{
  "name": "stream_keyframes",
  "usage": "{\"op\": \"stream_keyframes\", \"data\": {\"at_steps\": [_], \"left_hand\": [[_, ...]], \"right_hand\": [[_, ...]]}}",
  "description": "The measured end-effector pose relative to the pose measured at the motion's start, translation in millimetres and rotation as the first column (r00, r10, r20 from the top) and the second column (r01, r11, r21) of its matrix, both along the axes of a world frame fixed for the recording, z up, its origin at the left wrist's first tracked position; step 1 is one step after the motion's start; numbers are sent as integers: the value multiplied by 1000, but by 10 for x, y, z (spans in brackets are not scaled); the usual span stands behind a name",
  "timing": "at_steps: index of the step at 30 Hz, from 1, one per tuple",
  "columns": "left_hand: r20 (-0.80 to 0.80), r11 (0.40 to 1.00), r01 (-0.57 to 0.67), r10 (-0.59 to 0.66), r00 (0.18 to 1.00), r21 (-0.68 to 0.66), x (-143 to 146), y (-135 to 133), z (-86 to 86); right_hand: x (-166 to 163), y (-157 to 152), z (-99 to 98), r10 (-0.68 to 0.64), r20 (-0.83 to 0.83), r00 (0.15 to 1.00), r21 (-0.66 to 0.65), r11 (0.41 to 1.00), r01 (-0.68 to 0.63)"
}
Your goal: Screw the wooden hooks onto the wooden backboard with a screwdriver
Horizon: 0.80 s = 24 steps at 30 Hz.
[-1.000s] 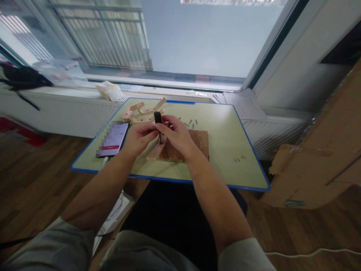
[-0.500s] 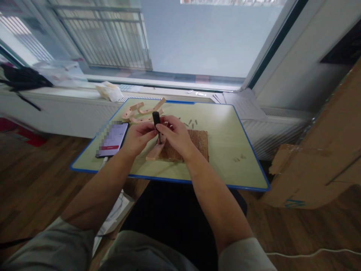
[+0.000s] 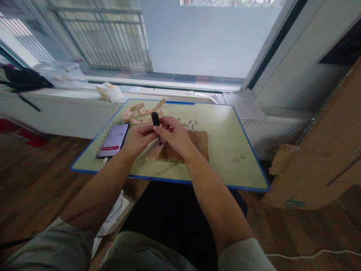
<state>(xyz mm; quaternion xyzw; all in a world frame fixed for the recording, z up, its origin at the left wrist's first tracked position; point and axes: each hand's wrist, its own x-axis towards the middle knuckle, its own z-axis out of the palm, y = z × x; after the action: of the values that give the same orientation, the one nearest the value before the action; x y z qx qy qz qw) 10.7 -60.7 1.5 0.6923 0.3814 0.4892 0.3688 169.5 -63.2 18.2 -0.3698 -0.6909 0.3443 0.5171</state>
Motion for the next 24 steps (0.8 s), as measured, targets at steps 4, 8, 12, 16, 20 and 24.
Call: {"op": "stream_keyframes", "data": {"at_steps": [4,8,12,16,20,24], "left_hand": [[-48,995,10,-5,999,103,-25,-12,20],[-65,974,-152,165,984,168,-25,-23,29],[-92,977,-131,148,985,168,-18,-8,21],[-53,990,-77,83,995,121,-17,15,-17],[-50,983,-116,125,991,144,-3,-8,-11],[-84,979,-149,161,983,136,15,-39,25]], "right_hand": [[4,0,16,-8,27,1000,-4,1000,8],[18,32,-11,-70,29,997,-62,996,71],[22,34,-33,-52,8,999,-46,998,52],[21,29,-35,2,-55,998,4,1000,-1],[23,36,-13,-12,18,1000,42,999,11],[23,36,-20,-83,32,996,12,996,83]]}}
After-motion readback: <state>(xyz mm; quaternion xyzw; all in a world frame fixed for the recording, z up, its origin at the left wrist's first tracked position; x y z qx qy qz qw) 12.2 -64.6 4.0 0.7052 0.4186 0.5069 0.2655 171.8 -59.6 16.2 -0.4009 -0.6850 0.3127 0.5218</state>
